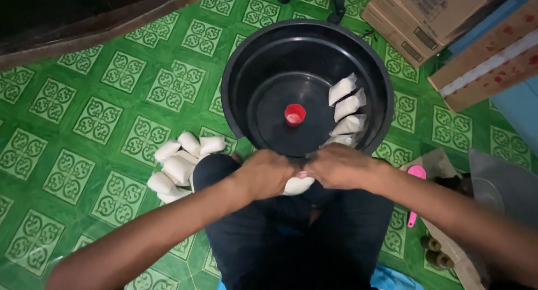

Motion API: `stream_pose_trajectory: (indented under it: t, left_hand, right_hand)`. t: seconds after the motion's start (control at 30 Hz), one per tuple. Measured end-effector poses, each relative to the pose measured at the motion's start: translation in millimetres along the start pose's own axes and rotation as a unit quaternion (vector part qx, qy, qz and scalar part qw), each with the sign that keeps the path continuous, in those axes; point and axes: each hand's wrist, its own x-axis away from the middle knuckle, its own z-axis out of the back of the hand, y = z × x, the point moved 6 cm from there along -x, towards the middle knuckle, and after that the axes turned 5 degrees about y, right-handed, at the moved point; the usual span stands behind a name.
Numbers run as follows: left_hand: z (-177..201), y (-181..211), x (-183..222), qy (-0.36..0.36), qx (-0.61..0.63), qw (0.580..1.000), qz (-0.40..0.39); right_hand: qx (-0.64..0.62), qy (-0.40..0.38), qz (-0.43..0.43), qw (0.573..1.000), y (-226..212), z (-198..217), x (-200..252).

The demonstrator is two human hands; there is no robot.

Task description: Tying small plastic bags filled with white powder and placing them into a large basin.

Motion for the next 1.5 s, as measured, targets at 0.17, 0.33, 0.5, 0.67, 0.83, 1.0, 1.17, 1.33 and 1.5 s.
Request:
stream_pose_trajectory:
  t: [0.17,0.33,0.5,0.67,0.83,1.0,1.17,1.33,1.5]
  left_hand:
    - [25.5,14.8,-4.2,-0.104,0.022,0.992,0.062]
    - [46.4,23.7,-4.4,-0.031,0.026,0.999,0.022]
    - [25.8,18.1,-5.3,0.024,-0.079,0.997,0.005]
    - [-29.3,4.5,-13.7,0.032,-0.272,0.962,0.007]
    - [-44.6,-30.1,-32.2,-0.308,-0.21,0.909,0.188]
    - [-62.9,-52.0,-21.8,-0.386,0.041,0.894,0.221]
    - [-60.9,-57.7,-8.6,-0.486,0.355,0.743,0.293]
    - [-87.0,-47.1,16.2,-0.423,0.578,0.584,0.383]
    - [-83.8,-34.9,18.5,-0.341,0.655,0.534,0.411]
  right_hand:
    - [0.02,0.03,0.061,0.997,6.7,-7.9,15.3]
    - [0.011,0.059,0.085,0.995,4.6,4.6,26.5]
    - [0.013,0.028,0.042,0.999,-8.9,18.4,14.7]
    - [0.105,0.048,-0.027,0.993,3.7,1.6,-7.7]
    - [0.154,-0.007,-0.119,0.981,3.9,3.1,-41.8]
    - [-0.06,-0.188,-0.15,0.969,45.8,-21.0,-46.1]
    - [-0.297,-0.256,-0.21,0.896,43.2,-22.2,-22.5]
    - [-0.514,-0.228,-0.306,0.768,39.4,-38.8,0.8]
    - [-0.604,-0.194,-0.312,0.707,61.8,-83.3,10.1]
